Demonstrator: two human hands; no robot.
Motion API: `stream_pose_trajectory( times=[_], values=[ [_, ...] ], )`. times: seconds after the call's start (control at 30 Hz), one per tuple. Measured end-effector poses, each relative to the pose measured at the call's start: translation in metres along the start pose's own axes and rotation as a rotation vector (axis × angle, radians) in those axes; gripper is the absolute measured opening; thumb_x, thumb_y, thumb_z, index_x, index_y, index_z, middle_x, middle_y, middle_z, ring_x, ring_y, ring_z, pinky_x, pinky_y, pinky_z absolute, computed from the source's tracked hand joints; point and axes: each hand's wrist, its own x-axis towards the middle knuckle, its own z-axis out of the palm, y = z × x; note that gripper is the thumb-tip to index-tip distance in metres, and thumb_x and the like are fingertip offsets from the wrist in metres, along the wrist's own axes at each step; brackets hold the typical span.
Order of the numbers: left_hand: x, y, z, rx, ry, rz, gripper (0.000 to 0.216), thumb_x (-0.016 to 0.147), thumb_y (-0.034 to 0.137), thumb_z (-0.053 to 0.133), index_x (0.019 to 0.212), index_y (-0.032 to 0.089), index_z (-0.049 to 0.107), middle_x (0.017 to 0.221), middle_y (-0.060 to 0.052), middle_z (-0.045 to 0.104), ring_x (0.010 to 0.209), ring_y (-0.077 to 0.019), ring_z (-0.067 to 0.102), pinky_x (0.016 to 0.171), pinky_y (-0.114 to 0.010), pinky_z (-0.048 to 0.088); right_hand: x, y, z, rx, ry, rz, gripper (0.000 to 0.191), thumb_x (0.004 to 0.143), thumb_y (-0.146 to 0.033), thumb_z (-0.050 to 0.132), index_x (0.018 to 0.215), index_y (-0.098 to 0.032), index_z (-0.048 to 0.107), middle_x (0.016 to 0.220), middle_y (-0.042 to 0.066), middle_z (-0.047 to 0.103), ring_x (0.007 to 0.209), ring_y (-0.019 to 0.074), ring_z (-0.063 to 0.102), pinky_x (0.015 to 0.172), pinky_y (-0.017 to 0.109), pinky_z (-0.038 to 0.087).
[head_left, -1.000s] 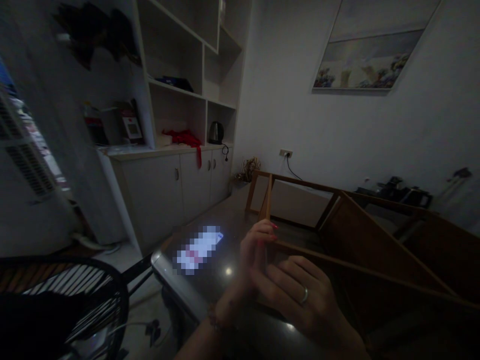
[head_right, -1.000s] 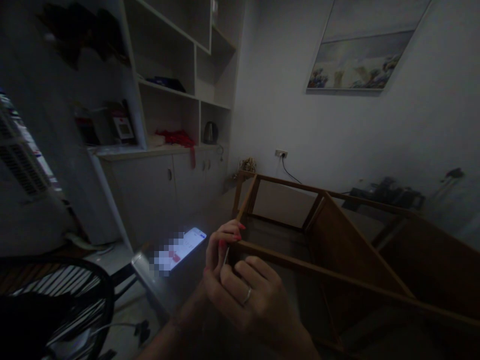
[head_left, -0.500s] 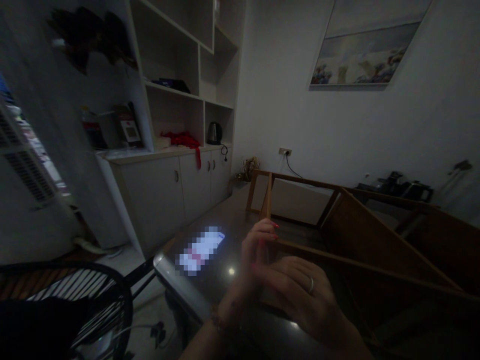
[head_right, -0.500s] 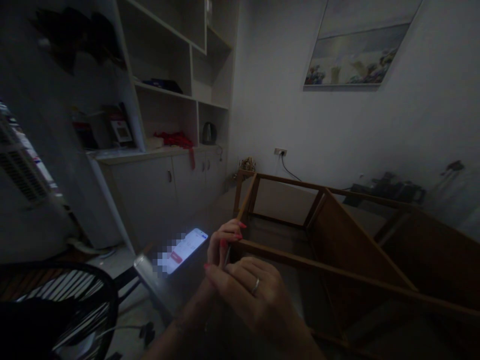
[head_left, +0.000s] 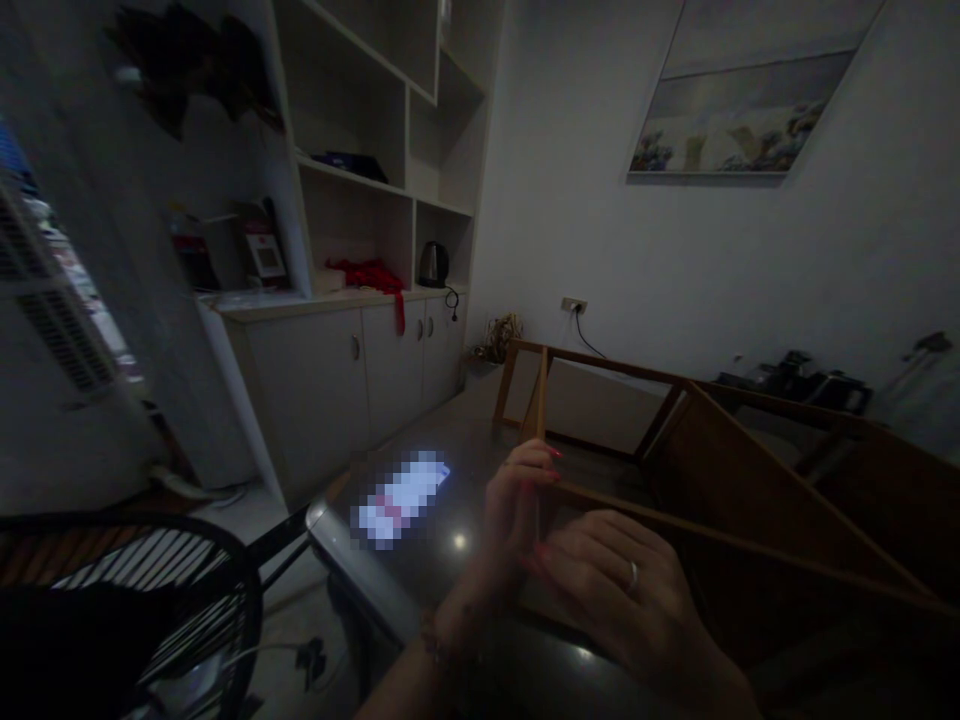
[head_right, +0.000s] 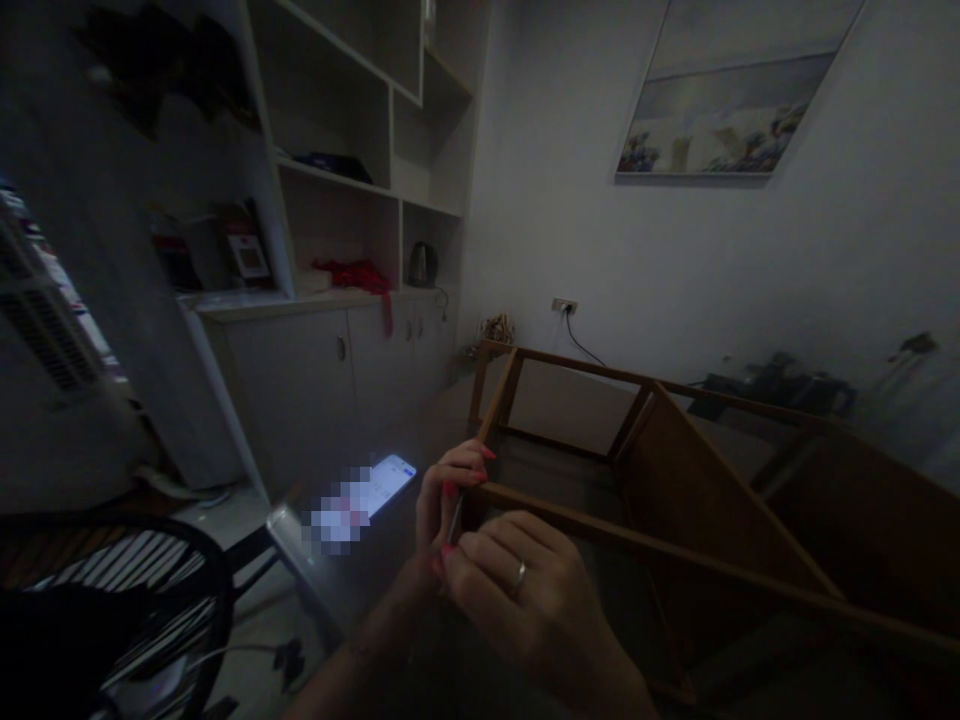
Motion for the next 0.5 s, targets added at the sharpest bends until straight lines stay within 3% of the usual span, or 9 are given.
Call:
stream_pose_trajectory(
  times=[0.27, 0.5],
  values=[
    [0.001, -0.001, 0.006, -0.01, 0.061, 0.006, 0.023, 0.106, 0.031, 0.043, 0.103, 0.023, 0.065, 0.098, -0.004, 0.066, 0.103, -0.02, 0.065, 0.09, -0.039, 0.053, -0.003, -0.004, 0.009, 0.018, -0.054, 0.01, 0.021, 0.103, -0.009, 0.047, 0.119, -0.009, 0.061, 0.067, -0.004, 0.064, 0.057, 0.0097, 0.057, 0.058, 0.024, 0.048],
    [0.003, 0.0, 0.008, 0.014, 0.069, 0.015, 0.025, 0.105, 0.034, 0.044, 0.099, 0.022, 0.065, 0.091, -0.004, 0.067, 0.099, -0.0215, 0.067, 0.087, -0.04, 0.055, -0.001, -0.003, 0.011, 0.082, -0.1, 0.021, 0.018, 0.103, -0.01, 0.048, 0.113, -0.011, 0.063, 0.076, 0.0, 0.071, 0.067, 0.011, 0.066, 0.067, 0.024, 0.054]
  ],
)
